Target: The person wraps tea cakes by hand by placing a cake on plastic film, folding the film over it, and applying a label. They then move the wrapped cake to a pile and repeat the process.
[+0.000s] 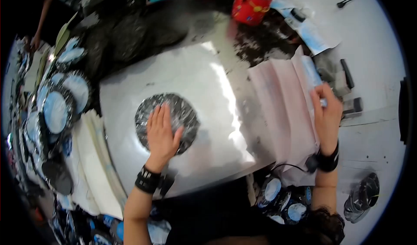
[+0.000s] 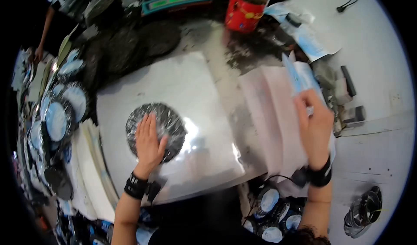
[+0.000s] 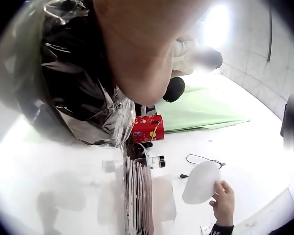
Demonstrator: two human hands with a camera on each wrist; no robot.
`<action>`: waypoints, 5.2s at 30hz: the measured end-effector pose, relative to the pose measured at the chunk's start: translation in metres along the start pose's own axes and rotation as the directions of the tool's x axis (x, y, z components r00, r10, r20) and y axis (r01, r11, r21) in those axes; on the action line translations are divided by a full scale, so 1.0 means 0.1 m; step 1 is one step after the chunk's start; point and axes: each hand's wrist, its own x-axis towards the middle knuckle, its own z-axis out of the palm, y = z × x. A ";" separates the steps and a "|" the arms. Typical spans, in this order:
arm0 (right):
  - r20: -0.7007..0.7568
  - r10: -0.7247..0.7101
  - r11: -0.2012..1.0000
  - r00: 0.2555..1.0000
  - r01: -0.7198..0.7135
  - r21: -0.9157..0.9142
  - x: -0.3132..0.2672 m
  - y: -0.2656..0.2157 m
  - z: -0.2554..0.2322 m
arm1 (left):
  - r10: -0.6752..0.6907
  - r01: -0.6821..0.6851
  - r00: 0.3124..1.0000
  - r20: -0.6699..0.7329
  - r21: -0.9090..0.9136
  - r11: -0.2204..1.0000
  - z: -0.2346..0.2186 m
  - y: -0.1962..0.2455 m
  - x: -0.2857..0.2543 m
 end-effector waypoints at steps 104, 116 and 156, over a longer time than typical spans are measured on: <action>0.118 -0.413 0.809 0.903 0.304 0.502 -1.00 -1.40 2.90 | -0.285 0.232 0.947 -0.148 -0.297 0.926 -0.24 -0.24 -0.46; 0.102 -0.151 0.784 0.983 0.056 0.618 -0.94 -1.37 3.00 | -0.254 0.179 0.941 -0.221 -0.309 0.934 -0.04 -0.42 -0.36; -0.012 -0.352 0.703 0.936 0.273 0.656 -0.72 -1.78 3.17 | 0.002 -0.002 1.000 -0.012 0.010 1.000 0.13 -0.76 -0.07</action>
